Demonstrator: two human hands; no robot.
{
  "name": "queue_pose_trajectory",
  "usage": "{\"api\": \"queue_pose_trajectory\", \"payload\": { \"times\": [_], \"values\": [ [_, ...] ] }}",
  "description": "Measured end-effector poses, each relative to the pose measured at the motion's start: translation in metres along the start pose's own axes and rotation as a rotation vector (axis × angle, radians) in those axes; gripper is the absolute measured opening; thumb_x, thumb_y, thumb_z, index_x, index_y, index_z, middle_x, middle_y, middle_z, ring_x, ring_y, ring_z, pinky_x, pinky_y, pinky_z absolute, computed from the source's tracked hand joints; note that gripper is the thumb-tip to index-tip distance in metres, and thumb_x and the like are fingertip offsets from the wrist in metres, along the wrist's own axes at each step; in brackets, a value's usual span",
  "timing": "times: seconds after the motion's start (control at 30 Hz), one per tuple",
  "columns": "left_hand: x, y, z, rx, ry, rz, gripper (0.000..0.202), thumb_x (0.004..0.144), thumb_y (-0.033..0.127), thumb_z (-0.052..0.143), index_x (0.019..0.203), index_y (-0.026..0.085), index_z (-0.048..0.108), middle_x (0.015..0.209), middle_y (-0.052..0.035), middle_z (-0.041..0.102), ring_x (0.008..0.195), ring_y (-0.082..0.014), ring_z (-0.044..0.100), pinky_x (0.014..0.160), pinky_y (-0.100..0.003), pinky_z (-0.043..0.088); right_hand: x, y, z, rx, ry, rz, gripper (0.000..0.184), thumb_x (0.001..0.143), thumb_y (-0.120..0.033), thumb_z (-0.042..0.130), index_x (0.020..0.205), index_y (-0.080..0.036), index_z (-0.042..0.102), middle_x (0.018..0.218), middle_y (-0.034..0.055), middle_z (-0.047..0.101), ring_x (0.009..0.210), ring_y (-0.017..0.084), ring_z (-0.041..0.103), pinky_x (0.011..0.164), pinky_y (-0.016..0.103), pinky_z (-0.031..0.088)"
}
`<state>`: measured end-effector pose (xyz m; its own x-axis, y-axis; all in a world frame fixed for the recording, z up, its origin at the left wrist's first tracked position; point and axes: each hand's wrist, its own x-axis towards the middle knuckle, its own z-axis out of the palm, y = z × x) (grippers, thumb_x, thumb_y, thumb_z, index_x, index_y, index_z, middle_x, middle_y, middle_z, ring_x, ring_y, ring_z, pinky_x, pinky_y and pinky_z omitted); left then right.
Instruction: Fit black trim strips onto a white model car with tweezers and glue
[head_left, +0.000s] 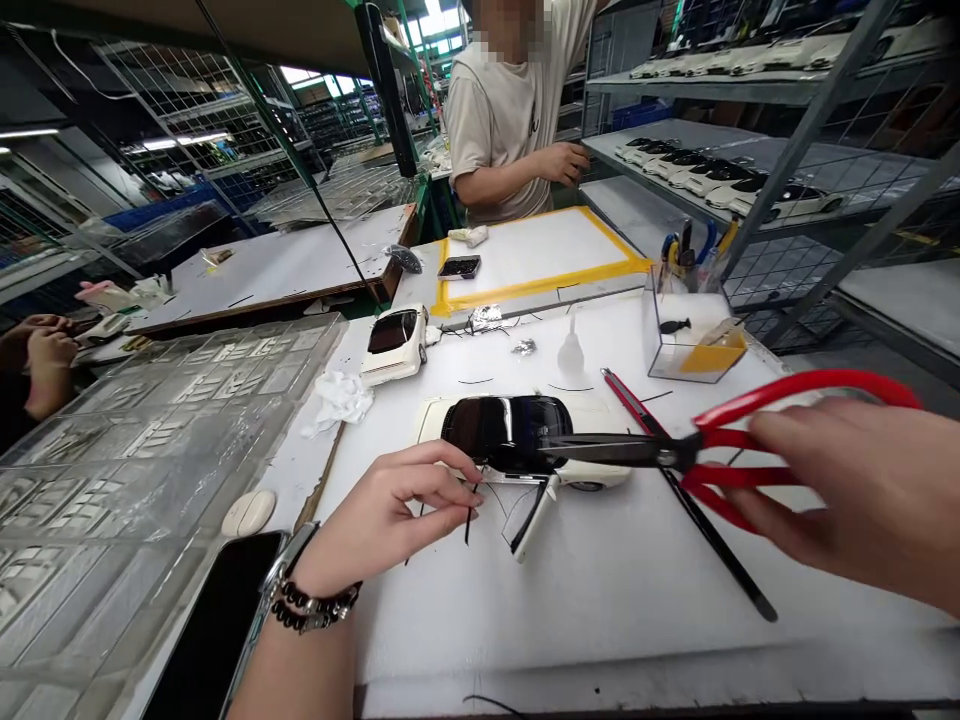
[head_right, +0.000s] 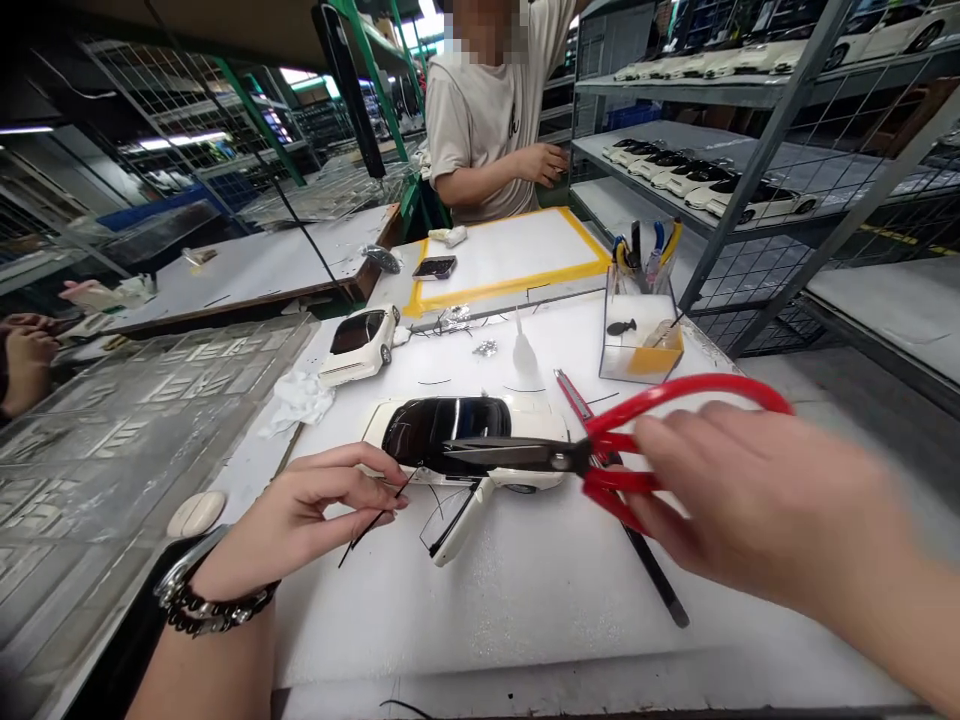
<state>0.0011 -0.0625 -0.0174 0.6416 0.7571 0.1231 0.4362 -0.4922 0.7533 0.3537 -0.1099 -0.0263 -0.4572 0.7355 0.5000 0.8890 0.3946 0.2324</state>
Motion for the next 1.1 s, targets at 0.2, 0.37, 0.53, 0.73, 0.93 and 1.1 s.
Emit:
{"api": "queue_pose_trajectory", "payload": {
  "times": [0.2,0.37,0.53,0.73,0.93,1.1],
  "values": [
    [-0.002,0.002,-0.003,0.029,0.054,-0.019,0.015,0.079,0.008,0.059,0.076,0.015,0.072,0.083,-0.0057,0.057,0.066,-0.0089,0.061,0.057,-0.017,0.052,0.057,-0.026,0.012,-0.005,0.049,-0.148,0.014,0.084,-0.030,0.054,0.079,-0.017,0.057,0.064,0.0032,0.058,0.058,0.018,0.053,0.051,0.030,0.027],
    [-0.002,0.002,-0.003,0.060,0.076,0.004,0.015,0.077,0.006,0.059,0.076,0.016,0.071,0.078,-0.0039,0.057,0.065,-0.0084,0.059,0.057,-0.017,0.050,0.049,-0.026,0.028,0.140,0.069,-0.104,0.010,0.082,-0.028,0.052,0.085,-0.019,0.056,0.063,0.0029,0.059,0.057,0.021,0.053,0.051,0.031,0.031],
    [-0.003,0.000,0.000,0.075,0.135,0.067,0.014,0.075,0.002,0.061,0.078,0.015,0.066,0.069,-0.0022,0.061,0.061,-0.0085,0.057,0.056,-0.018,0.047,0.038,-0.022,0.039,0.196,0.057,-0.065,0.011,0.082,-0.028,0.051,0.089,-0.020,0.055,0.065,0.0028,0.060,0.059,0.021,0.055,0.053,0.031,0.034],
    [-0.004,0.003,0.005,0.120,0.169,0.054,0.013,0.076,0.002,0.060,0.076,0.015,0.061,0.087,-0.0058,0.060,0.075,-0.0102,0.060,0.065,-0.020,0.051,0.037,-0.026,0.035,0.250,0.083,-0.169,0.010,0.086,-0.027,0.050,0.085,-0.019,0.057,0.070,0.0023,0.063,0.062,0.017,0.056,0.054,0.030,0.035],
    [-0.003,0.002,0.005,-0.002,0.107,0.025,0.010,0.080,0.005,0.059,0.082,0.015,0.063,0.105,-0.0093,0.063,0.087,-0.0134,0.065,0.079,-0.026,0.055,0.034,-0.031,0.030,0.281,0.041,-0.195,0.010,0.087,-0.020,0.051,0.084,-0.020,0.061,0.076,0.0025,0.064,0.068,0.017,0.058,0.056,0.031,0.034],
    [-0.003,0.002,0.003,-0.025,0.068,-0.013,0.007,0.081,0.009,0.061,0.077,0.015,0.062,0.113,-0.0104,0.063,0.087,-0.0141,0.066,0.081,-0.029,0.056,0.035,-0.028,0.030,0.271,0.049,-0.217,0.009,0.086,-0.021,0.053,0.086,-0.020,0.063,0.076,0.0026,0.064,0.068,0.017,0.057,0.057,0.031,0.036]
  ]
}}
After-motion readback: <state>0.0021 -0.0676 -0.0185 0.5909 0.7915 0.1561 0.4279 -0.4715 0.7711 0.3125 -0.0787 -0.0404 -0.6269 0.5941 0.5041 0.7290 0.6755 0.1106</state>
